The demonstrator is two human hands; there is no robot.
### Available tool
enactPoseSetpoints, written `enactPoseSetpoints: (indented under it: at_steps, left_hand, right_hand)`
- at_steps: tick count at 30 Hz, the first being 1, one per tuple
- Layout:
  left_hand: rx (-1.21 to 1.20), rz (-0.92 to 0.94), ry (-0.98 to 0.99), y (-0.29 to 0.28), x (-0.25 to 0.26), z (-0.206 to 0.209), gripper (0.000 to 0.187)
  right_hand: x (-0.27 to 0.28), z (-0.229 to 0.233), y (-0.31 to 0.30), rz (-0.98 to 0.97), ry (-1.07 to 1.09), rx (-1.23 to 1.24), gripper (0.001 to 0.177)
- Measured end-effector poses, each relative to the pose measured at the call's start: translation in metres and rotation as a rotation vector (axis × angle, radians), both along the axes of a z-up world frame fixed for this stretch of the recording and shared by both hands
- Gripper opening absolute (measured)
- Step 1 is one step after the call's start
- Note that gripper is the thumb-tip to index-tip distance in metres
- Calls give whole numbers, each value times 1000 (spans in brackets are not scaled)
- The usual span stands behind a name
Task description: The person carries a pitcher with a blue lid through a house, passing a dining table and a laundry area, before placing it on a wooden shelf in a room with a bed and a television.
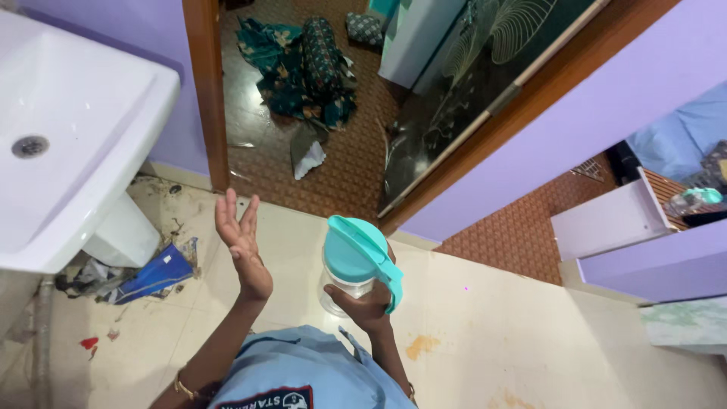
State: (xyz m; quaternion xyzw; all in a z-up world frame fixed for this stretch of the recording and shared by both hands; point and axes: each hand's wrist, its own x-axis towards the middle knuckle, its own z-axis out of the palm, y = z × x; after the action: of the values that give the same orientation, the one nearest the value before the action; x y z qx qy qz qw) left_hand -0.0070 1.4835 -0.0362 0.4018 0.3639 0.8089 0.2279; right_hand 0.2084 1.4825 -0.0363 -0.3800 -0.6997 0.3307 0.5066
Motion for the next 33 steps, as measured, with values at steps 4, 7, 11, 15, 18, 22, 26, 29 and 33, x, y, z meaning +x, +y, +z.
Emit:
enactPoseSetpoints:
  at_steps: [4, 7, 11, 15, 18, 22, 26, 29, 33]
  left_hand:
    - [-134, 33, -63, 57, -5, -62, 94]
    - [-238, -8, -144, 110, 1, -119, 84]
    - [-395, -109, -219, 206, -4, -158, 77]
    - [-427, -283, -101, 319, 10, -140, 79]
    - [-348, -377, 22, 392, 13, -92, 87]
    - [-119, -217, 270, 491, 26, -48, 101]
    - [-120, -152, 153, 540, 27, -55, 101]
    - [-358, -96, 59, 580, 28, -97, 96]
    - [-679, -47, -10, 651, -1, -149, 94]
  right_hand:
    - [7, -71, 72, -110, -26, -447, 88]
    - [19, -134, 127, -192, -151, -422, 97]
    - [22, -175, 221, -223, 29, -388, 100]
    - [44, -122, 330, -354, 75, -281, 103]
    - [61, -55, 409, -358, 279, -229, 94]
    - [80, -29, 495, -622, 88, 51, 73]
    - [82, -94, 564, -597, -9, -161, 66]
    - [81, -169, 613, -371, 96, -317, 81]
    - [48, -205, 672, -379, 10, -434, 82]
